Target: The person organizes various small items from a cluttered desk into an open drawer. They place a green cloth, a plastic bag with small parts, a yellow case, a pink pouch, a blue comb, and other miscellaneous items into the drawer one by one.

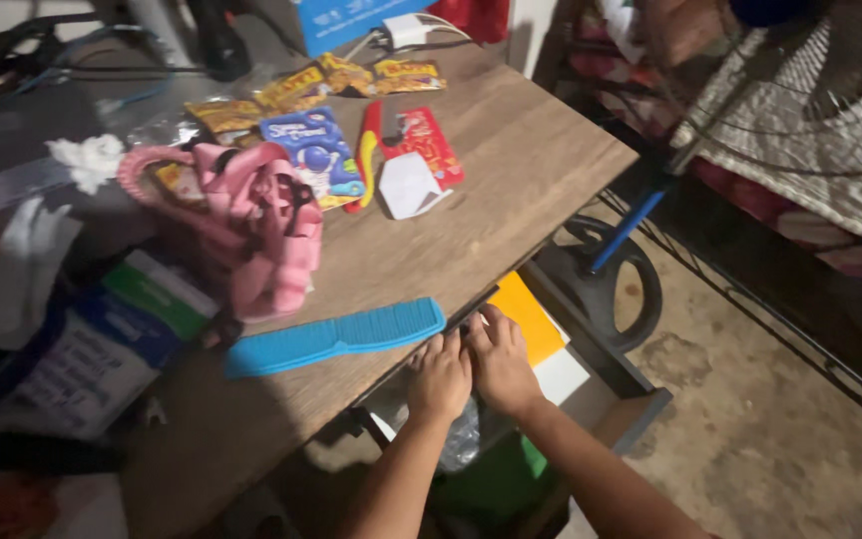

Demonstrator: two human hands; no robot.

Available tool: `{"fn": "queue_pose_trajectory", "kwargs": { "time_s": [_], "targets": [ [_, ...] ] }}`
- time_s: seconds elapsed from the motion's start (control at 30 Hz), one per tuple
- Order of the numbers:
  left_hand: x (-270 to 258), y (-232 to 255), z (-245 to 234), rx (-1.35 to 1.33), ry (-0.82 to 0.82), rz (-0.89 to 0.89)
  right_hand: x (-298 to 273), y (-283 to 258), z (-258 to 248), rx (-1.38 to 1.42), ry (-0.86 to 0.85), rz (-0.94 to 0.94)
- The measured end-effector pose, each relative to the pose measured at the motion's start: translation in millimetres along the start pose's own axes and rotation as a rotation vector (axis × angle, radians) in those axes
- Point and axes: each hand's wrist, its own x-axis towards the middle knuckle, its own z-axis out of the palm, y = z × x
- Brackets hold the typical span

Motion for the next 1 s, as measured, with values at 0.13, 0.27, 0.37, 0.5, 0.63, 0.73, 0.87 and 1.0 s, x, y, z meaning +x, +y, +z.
{"fn": "queue_pose_trajectory", "kwargs": {
  "time_s": [0.13,0.27,0.37,0.5,0.63,0.73,0.87,1.0],
  "targets": [
    [-6.8,-3.6,-6.8,0.055,0.05,0.065,11.4,-4.2,6.9,-0.174,-0.157,0.112],
    [-34.9,11.8,-28.0,0.086,0.147,0.197,16.9,-13.9,-5.8,-0.169,-0.161,0.095],
    [-70.0,30.0,-56.3,0.212,0.134,0.308,9.3,-33.7,-33.5,-0.2,-0.091,-0.02],
    [-97.9,49.8,-117.7,0.198,0.062,0.314,8.3,-73.8,-94.5,-0.23,-0.222,-0.019],
    [-115.4,52.7,-201.3,0.277,0.202,0.277,10.6,-136.8,-157.8,-0.128,-0.197,-0.047],
    [-128.0,44.5,-261.1,0.28,0.351,0.244,19.0,-190.5,-177.5,-0.009,-0.054,-0.173],
    [-139.0,16.0,-319.9,0.397,0.658,0.266,46.2,-250.4,-163.0,0.176,0.105,-0.346],
    [-141.2,-18.0,-344.3,0.51,0.838,0.225,74.7,-296.7,-128.6,0.316,0.069,-0.381]
  ]
}}
